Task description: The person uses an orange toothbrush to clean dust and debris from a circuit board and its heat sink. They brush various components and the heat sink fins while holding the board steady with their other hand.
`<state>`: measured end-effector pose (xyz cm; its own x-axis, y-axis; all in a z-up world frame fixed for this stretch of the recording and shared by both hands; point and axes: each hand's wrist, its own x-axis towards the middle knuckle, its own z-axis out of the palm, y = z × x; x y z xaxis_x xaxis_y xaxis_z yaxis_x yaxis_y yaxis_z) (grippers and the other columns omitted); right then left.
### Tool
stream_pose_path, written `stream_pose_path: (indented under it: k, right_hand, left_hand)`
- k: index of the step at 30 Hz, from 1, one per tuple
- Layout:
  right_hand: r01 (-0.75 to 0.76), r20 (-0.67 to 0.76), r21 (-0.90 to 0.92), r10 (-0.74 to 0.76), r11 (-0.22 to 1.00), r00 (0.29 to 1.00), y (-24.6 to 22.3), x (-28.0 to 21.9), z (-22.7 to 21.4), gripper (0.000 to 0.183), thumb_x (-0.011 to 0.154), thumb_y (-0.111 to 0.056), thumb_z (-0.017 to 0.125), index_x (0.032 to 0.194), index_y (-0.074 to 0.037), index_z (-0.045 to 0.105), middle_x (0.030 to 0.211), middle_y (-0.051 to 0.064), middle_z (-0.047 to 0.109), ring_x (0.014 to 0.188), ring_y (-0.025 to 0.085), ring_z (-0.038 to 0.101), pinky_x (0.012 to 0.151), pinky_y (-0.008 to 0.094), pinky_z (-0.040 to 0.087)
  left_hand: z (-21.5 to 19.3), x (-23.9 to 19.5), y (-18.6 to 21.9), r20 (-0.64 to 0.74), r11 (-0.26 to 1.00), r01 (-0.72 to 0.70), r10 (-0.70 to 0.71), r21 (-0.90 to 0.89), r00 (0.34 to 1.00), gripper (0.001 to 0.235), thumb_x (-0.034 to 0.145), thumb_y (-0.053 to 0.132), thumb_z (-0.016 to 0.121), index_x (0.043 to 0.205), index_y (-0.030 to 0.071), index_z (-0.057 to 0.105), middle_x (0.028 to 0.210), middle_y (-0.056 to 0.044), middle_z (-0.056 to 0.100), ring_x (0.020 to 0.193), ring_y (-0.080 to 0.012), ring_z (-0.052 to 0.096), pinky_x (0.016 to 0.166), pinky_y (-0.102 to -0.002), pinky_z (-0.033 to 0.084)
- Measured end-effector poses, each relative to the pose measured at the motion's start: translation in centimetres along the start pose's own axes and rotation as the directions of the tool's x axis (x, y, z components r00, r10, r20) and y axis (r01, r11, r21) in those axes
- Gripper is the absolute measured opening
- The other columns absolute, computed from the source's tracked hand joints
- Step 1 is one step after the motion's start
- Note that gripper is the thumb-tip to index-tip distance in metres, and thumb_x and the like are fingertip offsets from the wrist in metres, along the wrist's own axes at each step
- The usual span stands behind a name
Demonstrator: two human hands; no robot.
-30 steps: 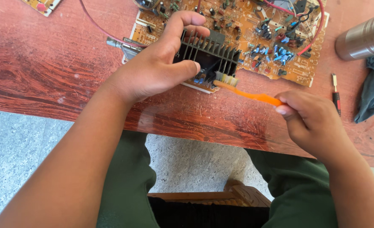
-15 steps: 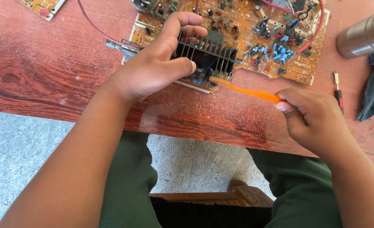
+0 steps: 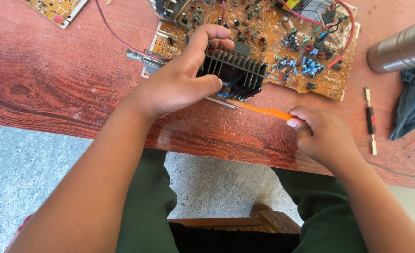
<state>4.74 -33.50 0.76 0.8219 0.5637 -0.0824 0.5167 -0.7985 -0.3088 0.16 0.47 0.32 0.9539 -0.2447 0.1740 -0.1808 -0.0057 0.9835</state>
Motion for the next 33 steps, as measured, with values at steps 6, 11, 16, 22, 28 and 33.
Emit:
stream_pose_path:
  k: [6, 11, 16, 22, 28, 33]
  right_hand:
    - [-0.074, 0.04, -0.024, 0.075, 0.997, 0.996, 0.4, 0.4, 0.6, 0.022, 0.087, -0.014, 0.067, 0.108, -0.011, 0.074, 0.09, 0.019, 0.072, 0.085, 0.042, 0.067, 0.073, 0.051, 0.051]
    - [-0.044, 0.012, -0.049, 0.045, 0.998, 0.999, -0.2, 0.2, 0.4, 0.022, 0.086, -0.009, 0.065, 0.106, -0.009, 0.073, 0.092, 0.018, 0.073, 0.089, 0.042, 0.067, 0.075, 0.051, 0.051]
    - [0.108, -0.12, -0.061, -0.114, 0.992, 0.986, -0.5, -0.4, -1.4, 0.022, 0.085, -0.009, 0.067, 0.106, -0.007, 0.074, 0.097, 0.016, 0.073, 0.089, 0.039, 0.069, 0.078, 0.048, 0.053]
    - [0.174, -0.169, -0.001, -0.171, 0.985, 0.971, -0.1, -1.2, -2.4, 0.018, 0.089, -0.011, 0.07, 0.105, -0.004, 0.073, 0.096, 0.015, 0.073, 0.085, 0.034, 0.069, 0.076, 0.042, 0.053]
    - [-0.056, -0.226, 0.45, 0.174, 0.891, 0.958, 0.9, -2.0, -6.0, 0.016, 0.113, -0.013, 0.061, 0.108, -0.001, 0.07, 0.074, 0.002, 0.061, 0.067, 0.006, 0.052, 0.061, 0.025, 0.043]
    - [0.011, -0.201, 0.375, 0.07, 0.927, 0.977, 1.7, -1.5, -6.6, 0.012, 0.106, -0.01, 0.063, 0.105, -0.001, 0.072, 0.074, 0.004, 0.06, 0.068, 0.007, 0.051, 0.061, 0.026, 0.043]
  left_hand:
    - [0.0, 0.1, 0.3, 0.0, 1.0, 0.018, -0.018, -0.019, 1.0, 0.068, 0.088, 0.003, 0.059, 0.149, 0.008, 0.03, 0.144, -0.01, 0.049, 0.137, -0.0179, 0.05, 0.116, -0.03, 0.04]
    - [0.0, 0.0, 0.5, 0.009, 0.999, 0.04, -0.04, 0.024, 0.999, 0.062, 0.087, 0.004, 0.058, 0.146, 0.008, 0.037, 0.136, -0.008, 0.05, 0.13, -0.0162, 0.051, 0.113, -0.029, 0.042]
    - [0.1, 0.2, 1.3, 0.001, 1.0, 0.012, -0.012, 0.025, 1.0, 0.062, 0.087, 0.003, 0.059, 0.145, 0.008, 0.038, 0.135, -0.008, 0.051, 0.131, -0.0158, 0.05, 0.115, -0.029, 0.039]
    - [0.4, 0.3, 1.6, -0.003, 0.997, 0.072, -0.073, -0.031, 0.997, 0.063, 0.086, 0.002, 0.058, 0.145, 0.01, 0.038, 0.134, -0.008, 0.052, 0.129, -0.0168, 0.052, 0.113, -0.031, 0.041]
    - [0.6, 0.2, 2.2, -0.019, 0.988, 0.149, -0.15, -0.041, 0.988, 0.062, 0.084, 0.001, 0.057, 0.143, 0.012, 0.039, 0.131, -0.009, 0.053, 0.125, -0.0172, 0.053, 0.11, -0.031, 0.042]
    - [1.2, 0.6, 2.7, -0.04, 0.988, 0.131, -0.134, -0.078, 0.99, 0.062, 0.085, -0.001, 0.056, 0.143, 0.012, 0.04, 0.136, -0.007, 0.052, 0.128, -0.0154, 0.051, 0.112, -0.03, 0.041]
